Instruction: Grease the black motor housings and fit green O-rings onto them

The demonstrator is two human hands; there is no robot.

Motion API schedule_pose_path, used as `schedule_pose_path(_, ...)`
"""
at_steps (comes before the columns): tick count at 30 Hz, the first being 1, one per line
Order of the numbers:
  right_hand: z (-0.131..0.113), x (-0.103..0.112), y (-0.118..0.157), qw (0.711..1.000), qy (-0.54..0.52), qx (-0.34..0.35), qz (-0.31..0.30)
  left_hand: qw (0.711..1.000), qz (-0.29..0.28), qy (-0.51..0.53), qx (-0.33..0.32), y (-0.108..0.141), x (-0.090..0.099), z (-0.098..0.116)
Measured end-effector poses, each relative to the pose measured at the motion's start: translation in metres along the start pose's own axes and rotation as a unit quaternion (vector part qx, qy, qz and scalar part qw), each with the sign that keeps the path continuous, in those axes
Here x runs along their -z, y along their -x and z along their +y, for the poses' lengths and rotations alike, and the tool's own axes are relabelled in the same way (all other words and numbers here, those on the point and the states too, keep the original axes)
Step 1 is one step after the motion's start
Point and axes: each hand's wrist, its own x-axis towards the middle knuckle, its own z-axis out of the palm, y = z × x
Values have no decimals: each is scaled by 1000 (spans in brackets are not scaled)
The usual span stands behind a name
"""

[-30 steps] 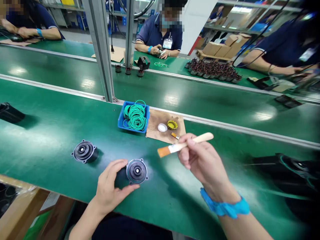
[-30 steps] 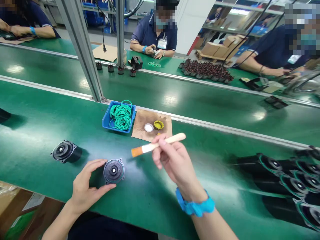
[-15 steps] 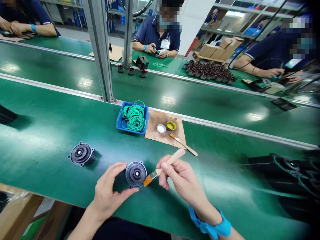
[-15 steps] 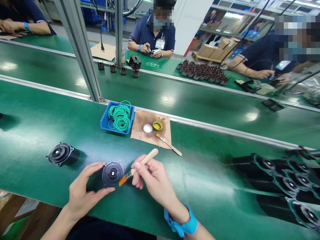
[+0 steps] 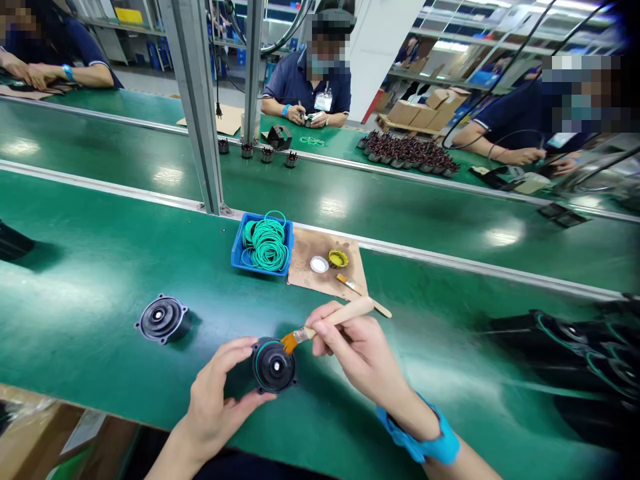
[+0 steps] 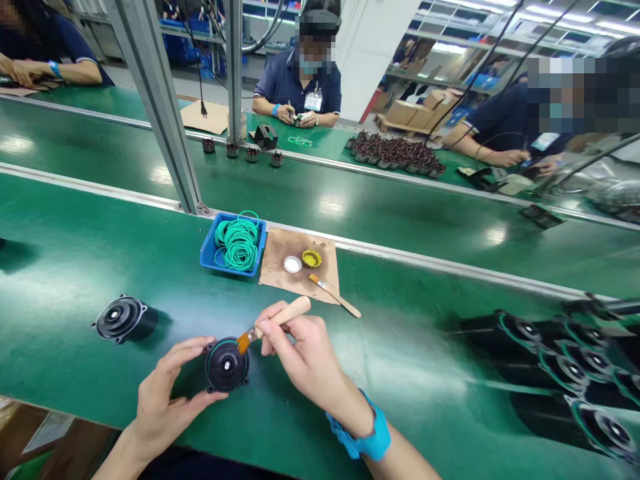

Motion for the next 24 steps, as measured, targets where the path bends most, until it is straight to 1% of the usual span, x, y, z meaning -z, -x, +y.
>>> schedule_pose_path(3,-4,-1,3,999,-6,28,23,1000,-1,-3,-19,0,0,1)
schedule_pose_path(6,-10,-1,7,997,-14,39,68,999,10,-11,-34,2,-1,3)
schedule_pose_path(10,-19,-2,11,991,43,69,105,999,19,-18,-40,3,-3,8)
schedule_pose_path(16,-29,-3,11,979,137,108,106,998,5,-17,-63,-2,-5,15)
schedule_pose_path(24,-32,-4,8,969,179,141,96,996,3,-28,-87,-5,-8,22)
